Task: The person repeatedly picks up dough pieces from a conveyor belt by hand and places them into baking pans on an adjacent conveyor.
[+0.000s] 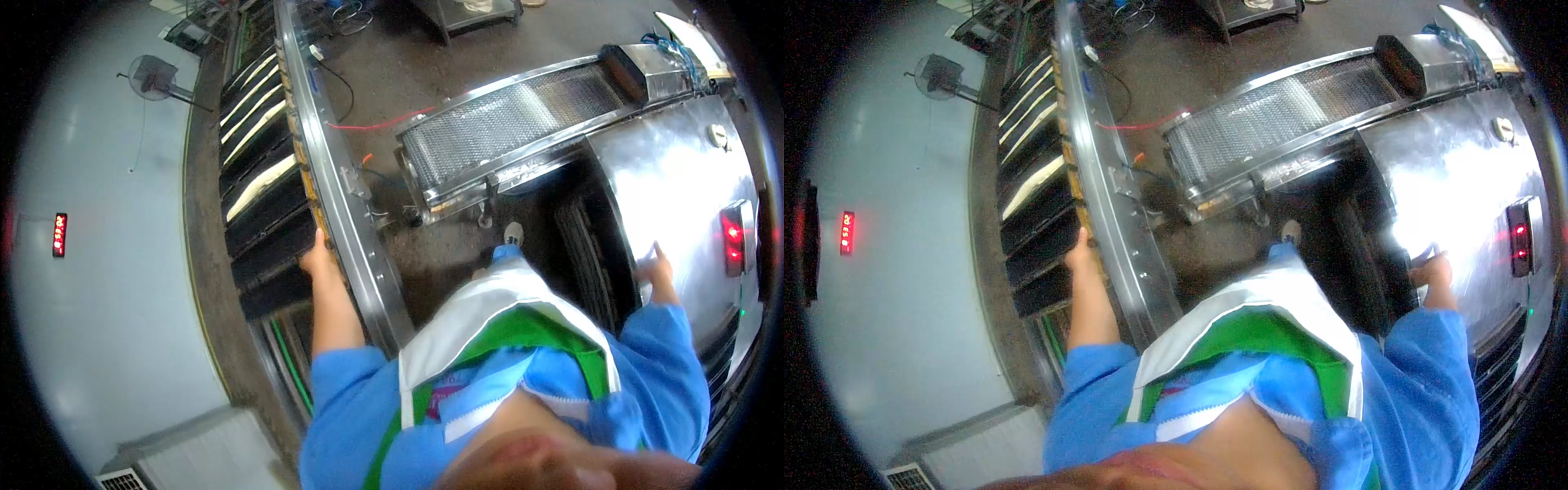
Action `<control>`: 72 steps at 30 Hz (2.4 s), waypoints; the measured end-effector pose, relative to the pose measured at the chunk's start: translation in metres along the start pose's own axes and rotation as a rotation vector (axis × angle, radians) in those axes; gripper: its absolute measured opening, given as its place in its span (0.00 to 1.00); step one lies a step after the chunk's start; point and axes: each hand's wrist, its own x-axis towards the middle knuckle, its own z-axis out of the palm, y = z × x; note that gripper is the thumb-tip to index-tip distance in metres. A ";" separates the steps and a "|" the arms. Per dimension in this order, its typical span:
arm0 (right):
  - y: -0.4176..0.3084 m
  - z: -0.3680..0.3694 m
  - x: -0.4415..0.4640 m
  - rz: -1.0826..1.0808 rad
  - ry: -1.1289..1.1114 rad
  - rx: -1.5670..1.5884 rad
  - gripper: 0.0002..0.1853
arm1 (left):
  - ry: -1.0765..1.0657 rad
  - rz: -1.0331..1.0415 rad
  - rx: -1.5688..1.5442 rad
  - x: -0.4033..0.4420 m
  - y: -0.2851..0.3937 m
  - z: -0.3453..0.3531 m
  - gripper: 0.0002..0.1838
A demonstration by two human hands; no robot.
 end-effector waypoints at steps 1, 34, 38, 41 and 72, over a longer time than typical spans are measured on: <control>0.000 -0.001 -0.005 -0.002 -0.003 -0.010 0.55 | -0.002 0.002 0.004 0.007 -0.005 -0.001 0.27; -0.052 -0.058 -0.085 0.094 -0.040 0.071 0.53 | 0.099 -0.086 0.110 0.057 0.000 0.025 0.43; -0.038 -0.045 -0.059 0.058 0.014 0.067 0.52 | 0.154 -0.063 0.150 0.065 -0.010 0.025 0.46; -0.034 -0.039 -0.061 0.034 0.049 0.044 0.52 | 0.123 -0.095 0.207 0.076 -0.010 0.019 0.42; -0.062 -0.073 -0.096 0.128 -0.048 0.020 0.59 | 0.002 -0.161 0.096 0.044 0.002 0.021 0.28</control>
